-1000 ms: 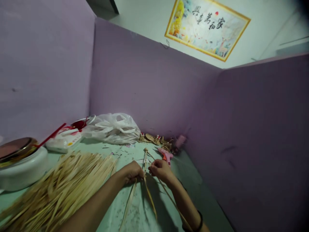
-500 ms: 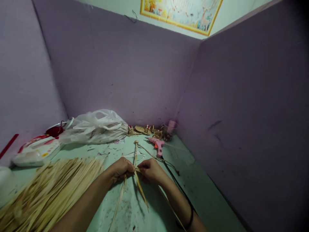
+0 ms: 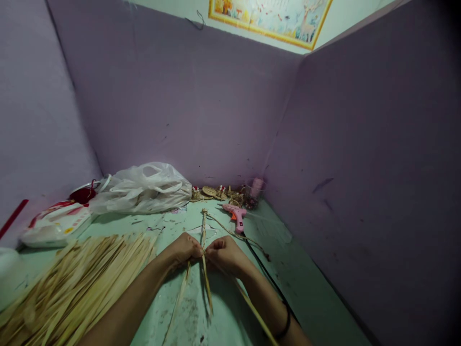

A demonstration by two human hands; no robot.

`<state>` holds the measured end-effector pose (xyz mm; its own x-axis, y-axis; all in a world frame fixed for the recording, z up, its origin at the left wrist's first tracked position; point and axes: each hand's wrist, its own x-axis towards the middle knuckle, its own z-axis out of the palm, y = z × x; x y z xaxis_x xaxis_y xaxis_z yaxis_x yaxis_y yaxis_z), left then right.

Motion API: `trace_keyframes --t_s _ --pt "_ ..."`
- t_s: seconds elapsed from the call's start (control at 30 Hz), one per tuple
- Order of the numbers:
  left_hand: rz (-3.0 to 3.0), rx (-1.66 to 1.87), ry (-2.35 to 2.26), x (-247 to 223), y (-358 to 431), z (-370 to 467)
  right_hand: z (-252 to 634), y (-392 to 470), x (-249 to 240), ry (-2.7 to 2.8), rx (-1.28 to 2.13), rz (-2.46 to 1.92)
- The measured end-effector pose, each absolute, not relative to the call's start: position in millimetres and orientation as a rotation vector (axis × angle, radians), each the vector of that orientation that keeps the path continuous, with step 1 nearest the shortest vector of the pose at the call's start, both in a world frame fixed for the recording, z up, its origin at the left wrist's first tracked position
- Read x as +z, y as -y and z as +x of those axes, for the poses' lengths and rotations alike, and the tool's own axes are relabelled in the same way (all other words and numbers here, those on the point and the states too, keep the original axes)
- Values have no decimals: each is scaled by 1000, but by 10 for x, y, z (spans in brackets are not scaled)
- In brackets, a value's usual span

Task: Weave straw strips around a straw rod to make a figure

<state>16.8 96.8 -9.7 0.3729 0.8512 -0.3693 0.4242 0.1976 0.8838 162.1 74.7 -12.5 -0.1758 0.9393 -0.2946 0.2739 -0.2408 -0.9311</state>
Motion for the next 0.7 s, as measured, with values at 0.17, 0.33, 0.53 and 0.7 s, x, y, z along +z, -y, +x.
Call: trace_keyframes --t_s 0.17,0.33,0.53,0.7 --pt "1396 454 -1203 -72 -974 150 1656 -752 -111 1264 1659 -1329" --pt "1359 487 -1163 -123 -984 125 1587 -769 -252 1031 1626 -1313" --pt "1333 537 -1077 -152 -978 155 1510 -697 -160 894 1887 -1237" --pt "1367 537 -1084 -237 -1003 185 1507 -720 -173 1004 1800 -1406"
